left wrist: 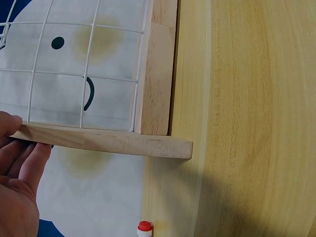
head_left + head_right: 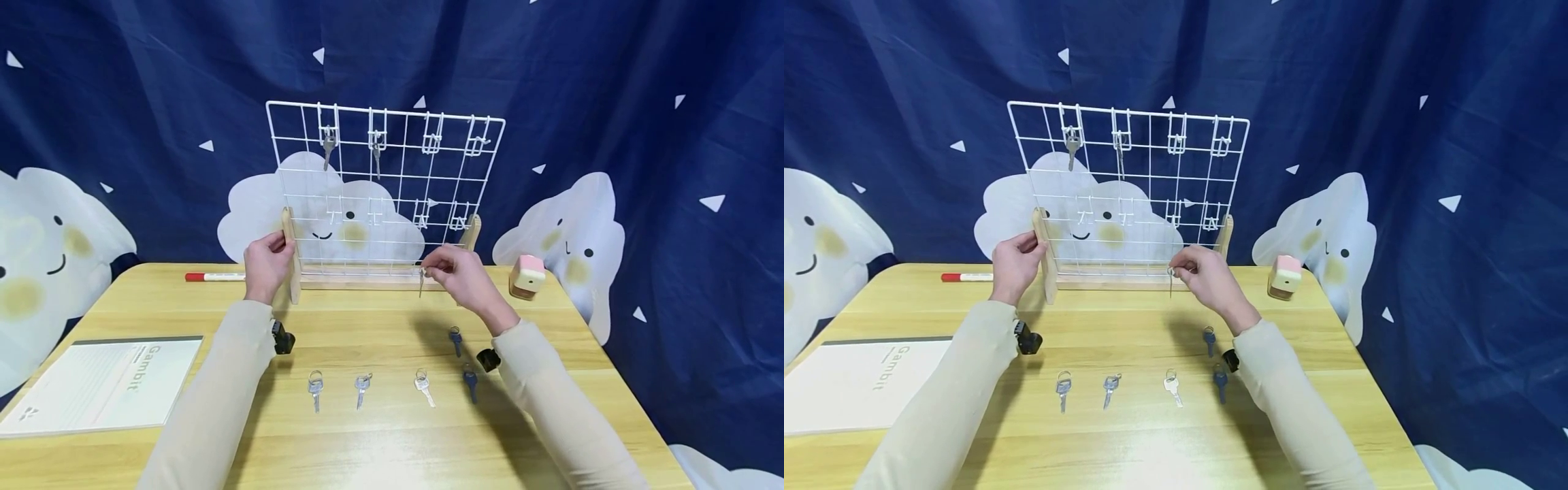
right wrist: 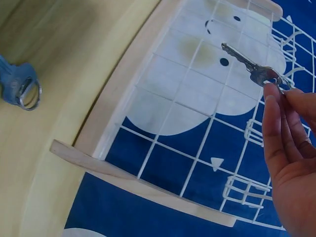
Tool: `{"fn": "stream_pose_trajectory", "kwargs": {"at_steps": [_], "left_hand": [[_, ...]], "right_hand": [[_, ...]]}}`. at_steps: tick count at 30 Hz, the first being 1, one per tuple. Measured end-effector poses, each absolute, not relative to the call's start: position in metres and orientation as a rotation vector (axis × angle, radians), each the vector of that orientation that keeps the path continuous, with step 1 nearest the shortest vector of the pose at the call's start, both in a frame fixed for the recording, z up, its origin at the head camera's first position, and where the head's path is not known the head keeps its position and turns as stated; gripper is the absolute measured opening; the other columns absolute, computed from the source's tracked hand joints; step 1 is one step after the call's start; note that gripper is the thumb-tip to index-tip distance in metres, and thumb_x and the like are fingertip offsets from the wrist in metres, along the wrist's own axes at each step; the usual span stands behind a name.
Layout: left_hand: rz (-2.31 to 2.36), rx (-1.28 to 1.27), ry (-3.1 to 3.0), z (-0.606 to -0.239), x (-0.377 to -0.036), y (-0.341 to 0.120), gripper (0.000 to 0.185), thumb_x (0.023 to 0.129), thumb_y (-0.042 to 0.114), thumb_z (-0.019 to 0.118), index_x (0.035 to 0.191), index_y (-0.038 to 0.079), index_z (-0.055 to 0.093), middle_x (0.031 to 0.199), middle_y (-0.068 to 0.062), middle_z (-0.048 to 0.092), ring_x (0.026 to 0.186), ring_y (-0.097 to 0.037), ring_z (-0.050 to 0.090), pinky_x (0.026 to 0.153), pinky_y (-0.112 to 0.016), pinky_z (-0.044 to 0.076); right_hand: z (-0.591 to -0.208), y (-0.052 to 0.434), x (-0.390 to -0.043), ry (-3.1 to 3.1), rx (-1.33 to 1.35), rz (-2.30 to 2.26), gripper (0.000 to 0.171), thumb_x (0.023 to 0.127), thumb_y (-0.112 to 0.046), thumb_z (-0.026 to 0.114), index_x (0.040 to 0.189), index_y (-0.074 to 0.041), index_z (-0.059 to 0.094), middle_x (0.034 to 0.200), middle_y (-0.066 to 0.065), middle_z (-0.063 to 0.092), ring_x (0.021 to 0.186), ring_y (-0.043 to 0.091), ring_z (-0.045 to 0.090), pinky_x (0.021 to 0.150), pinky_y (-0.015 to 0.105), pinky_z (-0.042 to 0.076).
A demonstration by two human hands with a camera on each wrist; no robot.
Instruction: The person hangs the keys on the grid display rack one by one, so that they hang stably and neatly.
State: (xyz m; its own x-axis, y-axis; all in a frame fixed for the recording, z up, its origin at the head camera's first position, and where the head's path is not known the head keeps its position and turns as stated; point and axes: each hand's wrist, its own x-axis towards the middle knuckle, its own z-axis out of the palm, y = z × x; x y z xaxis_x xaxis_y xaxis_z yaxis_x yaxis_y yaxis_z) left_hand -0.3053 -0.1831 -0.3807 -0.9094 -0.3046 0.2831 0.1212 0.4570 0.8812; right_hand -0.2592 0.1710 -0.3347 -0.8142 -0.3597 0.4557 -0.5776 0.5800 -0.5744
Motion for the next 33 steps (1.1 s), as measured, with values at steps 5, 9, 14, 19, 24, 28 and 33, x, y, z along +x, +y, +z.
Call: {"fn": "stream_pose_trajectory", "kwargs": {"at_steps": [5, 9, 14, 19, 24, 28, 33], "left_hand": [[-1.448, 0.166, -2.32, -0.38, -0.305, -0.183, 0.038, 0.097, 0.011, 0.061, 0.132, -0.004, 0.059, 0.125, -0.021, 0.062, 0.113, -0.028, 0.062, 0.095, -0.032, 0.052], [-1.447, 0.178, -2.331, -0.379, -0.305, -0.183, 0.039, 0.097, 0.011, 0.06, 0.133, -0.004, 0.058, 0.126, -0.022, 0.062, 0.114, -0.028, 0.061, 0.096, -0.032, 0.052], [-1.445, 0.173, -2.327, -0.379, -0.305, -0.182, 0.038, 0.097, 0.01, 0.06, 0.133, -0.004, 0.058, 0.126, -0.022, 0.062, 0.114, -0.028, 0.061, 0.096, -0.033, 0.052], [-1.433, 0.178, -2.328, -0.379, -0.305, -0.181, 0.037, 0.097, 0.01, 0.06, 0.132, -0.004, 0.059, 0.125, -0.021, 0.062, 0.113, -0.028, 0.062, 0.096, -0.033, 0.052], [-1.438, 0.182, -2.34, -0.38, -0.305, -0.181, 0.039, 0.098, 0.011, 0.06, 0.134, -0.004, 0.057, 0.127, -0.022, 0.061, 0.114, -0.029, 0.061, 0.096, -0.033, 0.052], [-1.447, 0.189, -2.343, -0.38, -0.304, -0.18, 0.04, 0.098, 0.011, 0.06, 0.135, -0.003, 0.056, 0.128, -0.022, 0.061, 0.114, -0.029, 0.061, 0.096, -0.033, 0.052], [-1.457, 0.191, -2.338, -0.379, -0.304, -0.18, 0.039, 0.098, 0.01, 0.059, 0.135, -0.003, 0.056, 0.128, -0.022, 0.061, 0.114, -0.029, 0.061, 0.096, -0.034, 0.052]], "right_hand": [[-0.331, 0.17, -0.261, -2.48, 0.765, 1.083, 0.008, 0.087, 0.001, 0.071, 0.091, -0.005, 0.075, 0.088, 0.003, 0.067, 0.078, 0.014, 0.064, 0.068, 0.028, 0.055], [-0.326, 0.168, -0.261, -2.468, 0.747, 1.101, 0.008, 0.086, 0.003, 0.072, 0.091, -0.003, 0.075, 0.089, 0.003, 0.068, 0.078, 0.014, 0.065, 0.069, 0.028, 0.056], [-0.317, 0.166, -0.262, -2.453, 0.714, 1.111, 0.009, 0.086, 0.004, 0.072, 0.092, -0.003, 0.075, 0.091, 0.002, 0.069, 0.079, 0.015, 0.066, 0.07, 0.028, 0.056], [-0.307, 0.165, -0.262, -2.441, 0.701, 1.125, 0.01, 0.087, 0.004, 0.071, 0.093, -0.003, 0.074, 0.092, 0.004, 0.069, 0.081, 0.017, 0.067, 0.071, 0.028, 0.056], [-0.3, 0.164, -0.261, -2.432, 0.678, 1.155, 0.008, 0.088, 0.003, 0.07, 0.094, -0.003, 0.074, 0.092, 0.004, 0.067, 0.08, 0.016, 0.064, 0.069, 0.026, 0.054], [-0.293, 0.163, -0.262, -2.413, 0.674, 1.154, 0.008, 0.089, 0.002, 0.07, 0.094, -0.001, 0.074, 0.092, 0.004, 0.068, 0.079, 0.015, 0.064, 0.069, 0.025, 0.054], [-0.28, 0.163, -0.266, -2.328, 0.667, 1.142, 0.008, 0.088, 0.004, 0.07, 0.093, -0.001, 0.074, 0.09, 0.006, 0.069, 0.078, 0.015, 0.063, 0.069, 0.023, 0.054]]}}
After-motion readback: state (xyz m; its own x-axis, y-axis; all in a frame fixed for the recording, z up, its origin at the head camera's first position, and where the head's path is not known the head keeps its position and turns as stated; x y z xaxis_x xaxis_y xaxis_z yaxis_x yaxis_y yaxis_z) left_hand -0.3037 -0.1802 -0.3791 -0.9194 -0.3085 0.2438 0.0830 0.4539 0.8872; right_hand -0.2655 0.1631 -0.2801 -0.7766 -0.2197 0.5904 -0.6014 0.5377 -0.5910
